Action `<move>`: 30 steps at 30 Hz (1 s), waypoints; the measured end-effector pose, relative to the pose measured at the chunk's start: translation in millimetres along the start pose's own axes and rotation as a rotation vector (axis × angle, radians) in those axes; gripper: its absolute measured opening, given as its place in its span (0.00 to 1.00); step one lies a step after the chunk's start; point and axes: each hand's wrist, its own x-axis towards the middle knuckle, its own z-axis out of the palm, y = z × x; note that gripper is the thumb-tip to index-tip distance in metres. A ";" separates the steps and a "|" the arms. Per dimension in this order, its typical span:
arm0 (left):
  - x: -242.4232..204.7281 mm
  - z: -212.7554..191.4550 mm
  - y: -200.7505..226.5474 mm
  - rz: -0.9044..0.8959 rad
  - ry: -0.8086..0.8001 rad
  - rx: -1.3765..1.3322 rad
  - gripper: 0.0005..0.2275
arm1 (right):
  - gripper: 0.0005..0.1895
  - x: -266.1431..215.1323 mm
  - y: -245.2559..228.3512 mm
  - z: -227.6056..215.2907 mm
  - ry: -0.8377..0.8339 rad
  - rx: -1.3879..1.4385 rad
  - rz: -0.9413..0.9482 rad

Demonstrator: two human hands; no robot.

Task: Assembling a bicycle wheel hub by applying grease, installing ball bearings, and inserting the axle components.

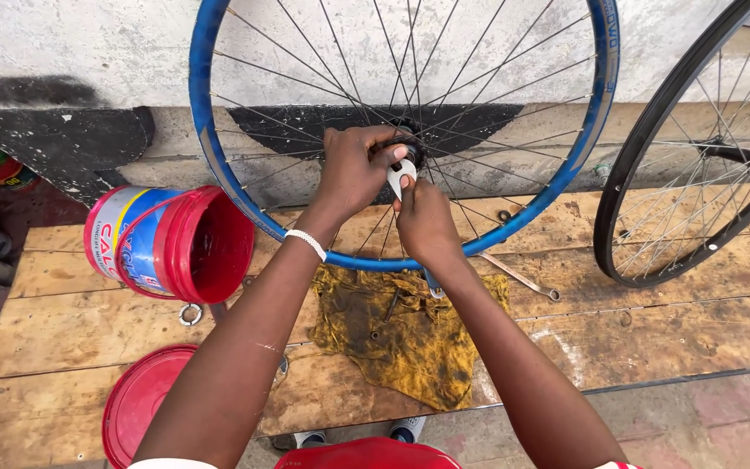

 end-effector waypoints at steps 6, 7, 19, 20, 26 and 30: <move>1.4 -4.4 17.1 0.008 0.015 -0.057 0.06 | 0.24 15.3 11.4 3.5 -0.156 0.309 0.199; 0.6 -3.8 16.8 0.005 0.013 -0.058 0.06 | 0.24 12.8 6.1 -4.2 -0.157 0.310 0.202; -4.3 1.7 10.3 0.069 0.027 0.078 0.05 | 0.21 9.4 4.0 -7.7 -0.179 0.215 0.110; -6.7 4.6 7.9 0.108 0.036 0.184 0.06 | 0.21 4.4 -1.9 -7.4 -0.143 0.175 0.093; -10.8 13.6 10.4 0.218 0.106 0.410 0.09 | 0.21 2.0 -16.3 -8.3 -0.099 0.063 0.147; -12.3 14.7 9.0 0.240 0.139 0.417 0.08 | 0.22 26.3 21.2 1.9 -0.124 -0.023 0.087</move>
